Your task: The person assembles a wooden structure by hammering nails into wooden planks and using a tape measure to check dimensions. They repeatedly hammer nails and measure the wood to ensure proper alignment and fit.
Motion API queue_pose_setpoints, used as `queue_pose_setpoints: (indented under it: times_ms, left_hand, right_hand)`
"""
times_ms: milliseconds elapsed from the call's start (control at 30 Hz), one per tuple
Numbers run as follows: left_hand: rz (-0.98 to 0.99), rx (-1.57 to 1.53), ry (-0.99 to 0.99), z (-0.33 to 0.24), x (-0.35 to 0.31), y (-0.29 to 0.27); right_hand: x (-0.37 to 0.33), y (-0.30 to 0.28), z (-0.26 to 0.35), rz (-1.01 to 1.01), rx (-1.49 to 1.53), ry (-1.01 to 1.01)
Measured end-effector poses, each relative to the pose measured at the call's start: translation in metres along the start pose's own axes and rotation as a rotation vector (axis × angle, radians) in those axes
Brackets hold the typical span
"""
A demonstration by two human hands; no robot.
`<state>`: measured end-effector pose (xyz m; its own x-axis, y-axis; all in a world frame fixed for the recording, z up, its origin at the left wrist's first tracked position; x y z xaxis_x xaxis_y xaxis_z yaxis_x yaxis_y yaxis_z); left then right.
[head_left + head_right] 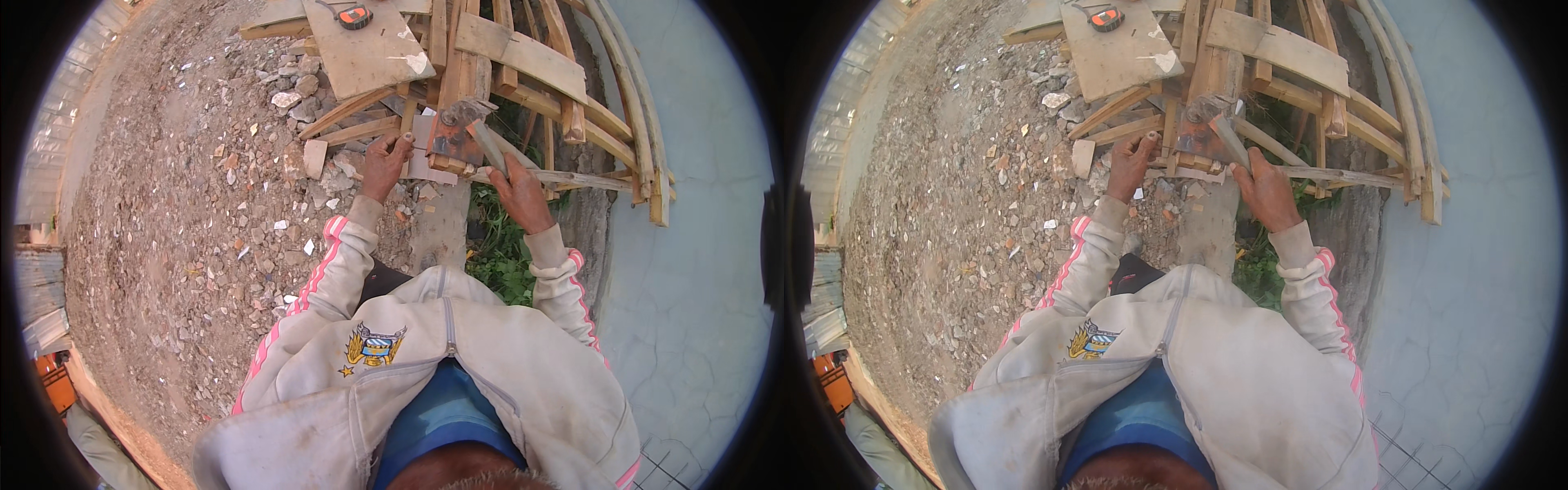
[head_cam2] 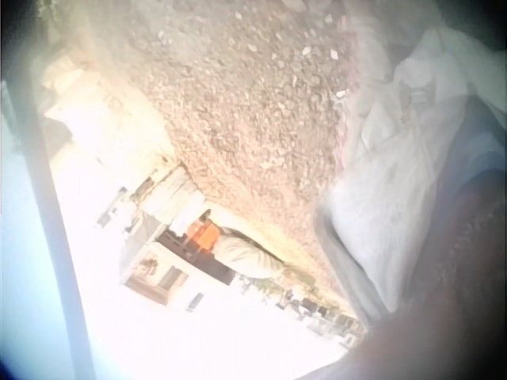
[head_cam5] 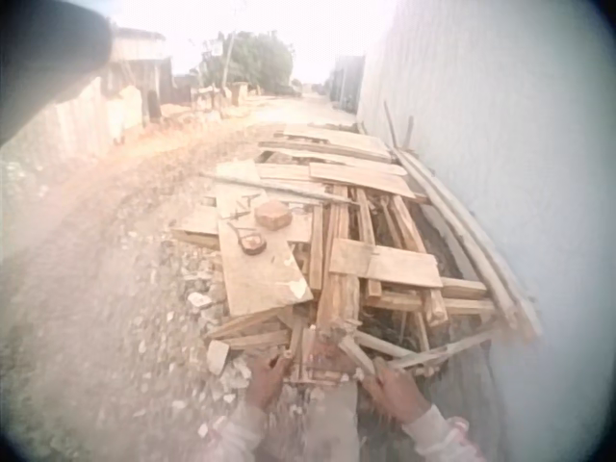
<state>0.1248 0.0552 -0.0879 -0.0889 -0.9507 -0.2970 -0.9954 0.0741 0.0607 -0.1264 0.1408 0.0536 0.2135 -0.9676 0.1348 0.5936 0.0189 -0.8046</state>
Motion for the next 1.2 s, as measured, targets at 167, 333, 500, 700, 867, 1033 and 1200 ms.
queue_pose_setpoints:
  times_ms: [167, 333, 500, 700, 867, 1033, 1200]
  left_hand:
    - [-0.077, -0.016, 0.025, -0.027, -0.007, -0.009]
    - [-0.006, 0.147, 0.132, -0.028, -0.003, -0.013]
    - [0.004, 0.379, 0.138, -0.046, 0.013, -0.019]
    - [-0.264, 0.527, 0.604, -0.047, -0.041, -0.011]
    - [-0.219, 0.443, 0.415, -0.055, -0.028, -0.014]
    - [-0.332, 0.424, 0.464, -0.039, -0.047, -0.015]
    - [-0.292, 0.265, 0.234, -0.031, -0.038, -0.009]
  right_hand:
    - [-0.004, -0.002, 0.008, -0.037, 0.14, 0.106]
    - [0.002, -0.049, 0.05, -0.309, 0.312, 0.012]
    - [0.009, -0.055, 0.048, -0.389, 0.493, -0.001]
    - [-0.04, -0.006, 0.029, -0.373, 0.623, 0.156]
    - [-0.085, 0.013, 0.002, -0.334, 0.558, 0.231]
    - [-0.107, 0.009, -0.017, -0.415, 0.571, 0.305]
    - [-0.117, -0.002, -0.02, -0.52, 0.584, 0.355]
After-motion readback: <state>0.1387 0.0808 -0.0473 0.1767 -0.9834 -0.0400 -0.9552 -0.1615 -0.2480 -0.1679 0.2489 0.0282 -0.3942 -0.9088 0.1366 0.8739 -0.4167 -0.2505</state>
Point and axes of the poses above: each hand's wrist, its own x-axis towards the middle knuckle, its own y-axis out of the palm, z = x × y, the point moved 6 cm from there along x, towards the middle knuckle, and after that the axes turned 14 degrees about -y, right-handed, at the moved point
